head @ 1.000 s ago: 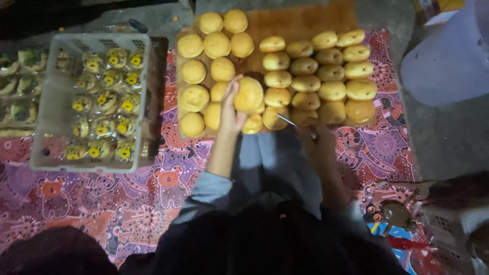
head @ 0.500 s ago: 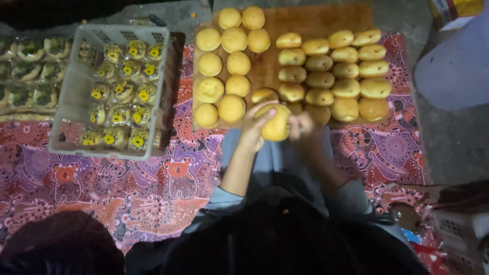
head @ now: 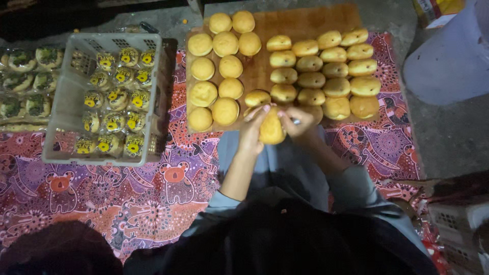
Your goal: The person sits on the floor and uses a spoon to scoop a dark filling from a container into small round buns. Each filled bun is placed into a plastic crate. The person repeats this process for many buns arranged on a wooden board.
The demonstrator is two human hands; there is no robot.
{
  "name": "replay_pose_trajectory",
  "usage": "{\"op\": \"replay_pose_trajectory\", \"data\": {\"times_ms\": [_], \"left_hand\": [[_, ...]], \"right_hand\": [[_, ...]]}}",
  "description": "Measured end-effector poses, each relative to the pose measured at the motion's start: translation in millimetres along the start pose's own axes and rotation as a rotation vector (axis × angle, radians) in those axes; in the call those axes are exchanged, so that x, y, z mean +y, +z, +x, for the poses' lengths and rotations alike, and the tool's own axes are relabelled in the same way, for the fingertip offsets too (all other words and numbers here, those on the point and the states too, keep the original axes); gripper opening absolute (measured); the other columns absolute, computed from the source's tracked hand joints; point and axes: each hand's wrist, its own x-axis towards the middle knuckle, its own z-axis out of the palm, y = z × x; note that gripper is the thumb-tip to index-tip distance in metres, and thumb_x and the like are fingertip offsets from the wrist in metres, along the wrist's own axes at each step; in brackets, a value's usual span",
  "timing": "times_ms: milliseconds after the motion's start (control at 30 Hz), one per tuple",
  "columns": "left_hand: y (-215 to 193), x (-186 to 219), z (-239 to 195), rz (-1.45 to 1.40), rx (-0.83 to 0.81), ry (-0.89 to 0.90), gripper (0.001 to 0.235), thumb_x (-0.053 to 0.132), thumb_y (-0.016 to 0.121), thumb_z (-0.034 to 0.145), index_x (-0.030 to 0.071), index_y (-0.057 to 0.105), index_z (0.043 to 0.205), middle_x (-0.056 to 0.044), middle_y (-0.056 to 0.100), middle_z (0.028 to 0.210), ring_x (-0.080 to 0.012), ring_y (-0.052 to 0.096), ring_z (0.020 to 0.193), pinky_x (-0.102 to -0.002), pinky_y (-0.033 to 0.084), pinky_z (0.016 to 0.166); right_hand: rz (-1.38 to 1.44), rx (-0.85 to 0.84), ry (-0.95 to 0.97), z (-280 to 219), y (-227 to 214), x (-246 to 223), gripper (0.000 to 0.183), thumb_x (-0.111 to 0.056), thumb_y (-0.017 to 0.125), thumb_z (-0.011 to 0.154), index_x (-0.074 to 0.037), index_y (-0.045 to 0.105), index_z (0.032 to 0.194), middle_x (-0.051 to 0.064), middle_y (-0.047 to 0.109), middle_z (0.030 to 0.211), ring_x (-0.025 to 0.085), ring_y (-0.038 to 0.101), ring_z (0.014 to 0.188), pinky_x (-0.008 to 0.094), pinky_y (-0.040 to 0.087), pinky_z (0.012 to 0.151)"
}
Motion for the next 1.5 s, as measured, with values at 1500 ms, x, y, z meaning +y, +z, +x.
{"op": "replay_pose_trajectory", "data": {"times_ms": [1500], "left_hand": [[-87, 54, 267, 1.379, -0.926, -0.235, 0.054, 0.016, 0.076, 0.085, 0.013, 0.058, 0.135, -0.009, 0.059, 0.136, -0.0249, 0.049, 0.133, -0.037, 0.036, 0.112]], "right_hand": [[-0.292, 0.537, 0.403, -57, -156, 64, 0.033, -0.012, 0.063, 0.115, -0.001, 0.063, 0.084, 0.002, 0.058, 0.068, 0.009, 0.050, 0.063, 0.028, 0.035, 0.057]]}}
